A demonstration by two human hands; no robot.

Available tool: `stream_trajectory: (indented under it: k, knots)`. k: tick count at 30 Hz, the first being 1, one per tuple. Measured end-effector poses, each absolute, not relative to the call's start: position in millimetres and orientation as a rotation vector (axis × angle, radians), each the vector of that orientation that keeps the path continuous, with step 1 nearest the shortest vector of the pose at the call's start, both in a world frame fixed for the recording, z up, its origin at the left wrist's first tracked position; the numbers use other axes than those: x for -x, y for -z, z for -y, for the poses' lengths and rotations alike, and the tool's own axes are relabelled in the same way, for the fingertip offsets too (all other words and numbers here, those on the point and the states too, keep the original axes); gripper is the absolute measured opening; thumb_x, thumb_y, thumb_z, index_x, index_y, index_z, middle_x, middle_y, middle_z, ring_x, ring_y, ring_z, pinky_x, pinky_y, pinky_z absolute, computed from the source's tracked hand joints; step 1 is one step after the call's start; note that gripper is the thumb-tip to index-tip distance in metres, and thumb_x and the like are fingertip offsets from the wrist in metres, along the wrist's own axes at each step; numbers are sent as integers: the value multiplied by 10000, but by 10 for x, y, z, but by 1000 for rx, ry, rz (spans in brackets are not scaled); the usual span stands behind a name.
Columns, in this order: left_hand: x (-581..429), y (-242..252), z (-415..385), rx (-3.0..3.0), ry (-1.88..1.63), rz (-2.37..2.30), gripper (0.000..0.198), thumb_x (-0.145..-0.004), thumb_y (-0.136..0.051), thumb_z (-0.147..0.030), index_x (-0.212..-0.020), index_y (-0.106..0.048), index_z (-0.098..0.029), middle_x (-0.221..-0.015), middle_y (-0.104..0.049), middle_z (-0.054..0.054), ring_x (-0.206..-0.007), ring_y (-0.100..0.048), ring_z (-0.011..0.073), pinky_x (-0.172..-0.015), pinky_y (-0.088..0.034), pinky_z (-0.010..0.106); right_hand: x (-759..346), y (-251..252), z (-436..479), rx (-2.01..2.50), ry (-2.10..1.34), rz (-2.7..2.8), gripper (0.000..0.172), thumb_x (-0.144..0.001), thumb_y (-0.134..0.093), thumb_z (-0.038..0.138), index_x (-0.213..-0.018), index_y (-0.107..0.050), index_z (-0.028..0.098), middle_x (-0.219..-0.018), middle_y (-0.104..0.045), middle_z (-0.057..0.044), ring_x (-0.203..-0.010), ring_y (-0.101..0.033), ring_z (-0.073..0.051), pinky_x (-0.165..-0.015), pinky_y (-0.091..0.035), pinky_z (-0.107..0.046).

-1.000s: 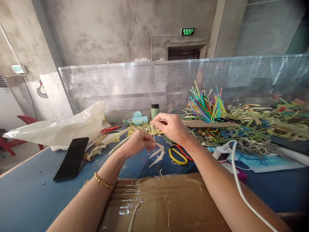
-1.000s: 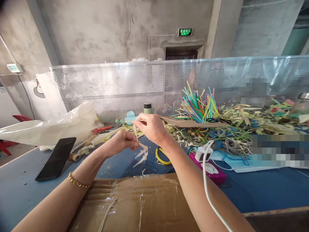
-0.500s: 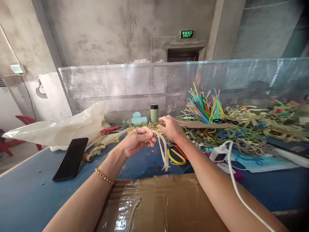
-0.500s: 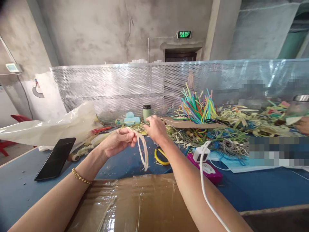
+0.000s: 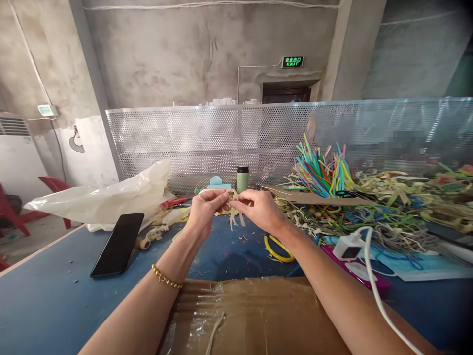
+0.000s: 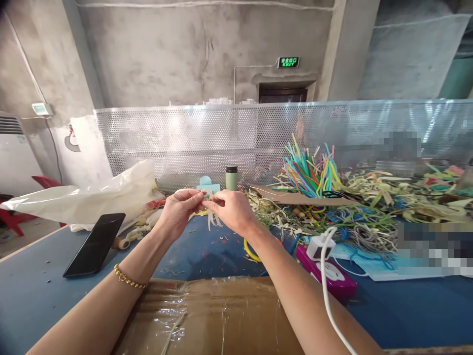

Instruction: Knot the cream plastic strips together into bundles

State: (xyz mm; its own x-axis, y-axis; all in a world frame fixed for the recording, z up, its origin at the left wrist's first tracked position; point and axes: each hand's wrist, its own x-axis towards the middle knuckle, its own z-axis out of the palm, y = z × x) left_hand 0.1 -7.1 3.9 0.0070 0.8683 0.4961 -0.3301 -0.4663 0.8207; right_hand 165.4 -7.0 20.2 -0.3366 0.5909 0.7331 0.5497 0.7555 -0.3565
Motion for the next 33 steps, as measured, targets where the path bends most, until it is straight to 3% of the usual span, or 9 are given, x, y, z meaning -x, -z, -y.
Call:
stream_trajectory:
  k: [3, 7, 12, 15, 25, 31, 33]
  knots:
    - [16, -26, 45, -1388, -1661, -668, 219, -667, -813, -304, -743, -741, -112, -658, -685, 42, -533, -546, 88, -520, -375, 233, -1677, -193, 29, 877, -93, 2025, 298, -889, -597, 336, -654, -648, 159, -599, -596, -9, -538, -479, -114, -510, -341, -261]
    - [61, -40, 37, -1426, -1672, -791, 188, -664, -793, -283, -710, -730, -112, -630, -682, 45, -524, -544, 99, -515, -360, 237, -1755, -265, 49, 847, -243, 2010, 274, -937, -530, 329, -765, -657, 158, -648, -646, -23, -525, -549, -120, -523, -404, -260]
    - [71, -63, 54, -1483, -1620, -816, 138, -666, -757, -240, -654, -707, -112, -608, -663, 45, -524, -530, 106, -516, -361, 241, -1807, -324, 60, 744, 180, 1981, 211, -949, -526, 255, -842, -681, 160, -759, -672, -53, -690, -600, -157, -644, -438, -292]
    - [50, -74, 85, -1543, -1562, -802, 143, -667, -759, -236, -618, -695, -117, -571, -631, 30, -539, -515, 109, -552, -389, 252, -1803, -340, 83, 672, 226, 1891, 146, -922, -568, 230, -848, -672, 160, -808, -667, -60, -728, -608, -163, -658, -453, -290]
    - [-47, -112, 289, -1740, -1258, -573, 83, -702, -782, -219, -675, -750, -148, -715, -679, 45, -710, -595, 145, -738, -468, 295, -1842, -395, 74, 816, 96, 1777, 98, -826, -654, 245, -769, -653, 166, -734, -692, -49, -643, -613, -160, -620, -459, -285]
    - [-80, -68, 260, -1507, -1225, -360, 180, -705, -809, -302, -690, -731, -141, -674, -670, 48, -648, -594, 143, -677, -472, 295, -1696, -108, -68, 955, -189, 2114, 171, -815, -617, 249, -664, -660, 179, -596, -662, -12, -564, -592, -147, -516, -390, -247]
    - [-73, -63, 225, -1388, -1275, -351, 193, -693, -818, -303, -699, -722, -135, -682, -672, 47, -632, -596, 135, -652, -473, 284, -1685, -31, -107, 1037, -135, 2259, 160, -728, -697, 236, -586, -634, 199, -523, -613, 17, -500, -537, -132, -485, -332, -245]
